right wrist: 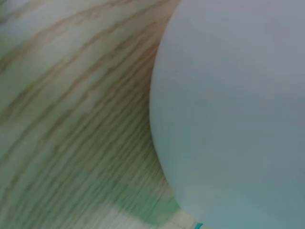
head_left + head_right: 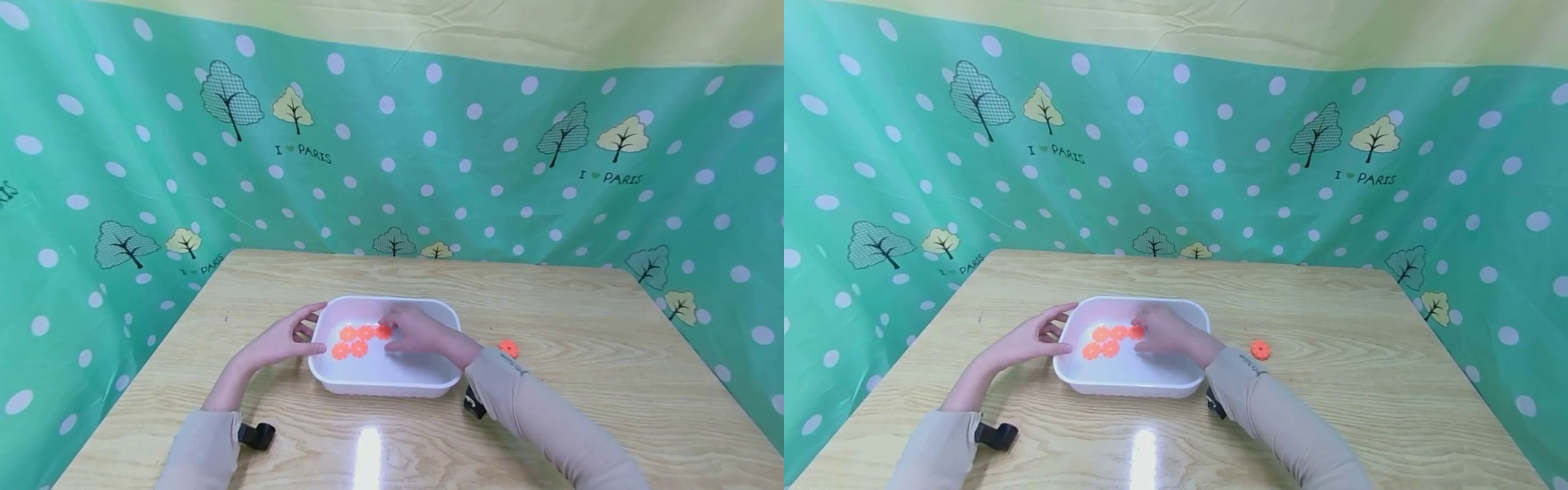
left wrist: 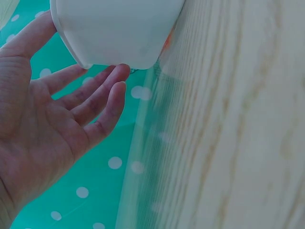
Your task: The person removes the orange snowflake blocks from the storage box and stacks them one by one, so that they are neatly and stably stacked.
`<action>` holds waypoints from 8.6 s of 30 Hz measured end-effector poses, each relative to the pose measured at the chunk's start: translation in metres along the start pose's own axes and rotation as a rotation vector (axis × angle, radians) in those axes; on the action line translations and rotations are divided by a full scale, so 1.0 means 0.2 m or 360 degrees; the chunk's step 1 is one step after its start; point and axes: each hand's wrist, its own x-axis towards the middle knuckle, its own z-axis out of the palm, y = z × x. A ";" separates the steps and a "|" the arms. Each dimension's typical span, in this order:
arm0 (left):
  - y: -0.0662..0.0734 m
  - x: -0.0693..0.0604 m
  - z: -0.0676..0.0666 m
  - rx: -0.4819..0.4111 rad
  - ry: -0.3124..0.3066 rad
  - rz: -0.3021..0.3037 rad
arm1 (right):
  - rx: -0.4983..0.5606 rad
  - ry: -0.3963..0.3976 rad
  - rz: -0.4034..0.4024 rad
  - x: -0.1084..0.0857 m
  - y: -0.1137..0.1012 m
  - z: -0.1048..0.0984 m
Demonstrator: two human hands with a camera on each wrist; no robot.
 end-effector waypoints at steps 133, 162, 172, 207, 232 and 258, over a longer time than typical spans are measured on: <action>0.20 -0.07 -0.01 0.0005 -0.0008 -0.0023 | 0.0182 0.0557 0.0074 -0.42 0.21 -0.31; 0.01 0.00 0.01 0.0029 0.0011 0.0029 | 0.0181 0.0689 0.0329 -0.69 0.46 -0.21; 0.01 0.00 0.00 0.0020 0.0005 0.0034 | 0.0136 0.0660 0.0354 -0.76 0.52 -0.17; 0.02 0.01 0.00 0.0037 0.0005 0.0022 | 0.0078 0.0464 0.0481 -0.83 0.61 -0.10; -0.01 0.01 0.01 0.0038 0.0013 -0.0007 | 0.0090 0.0605 0.0206 -0.68 0.46 -0.18; 0.01 0.00 0.00 0.0037 0.0001 0.0019 | 0.0164 0.0530 -0.0222 -0.33 0.16 -0.14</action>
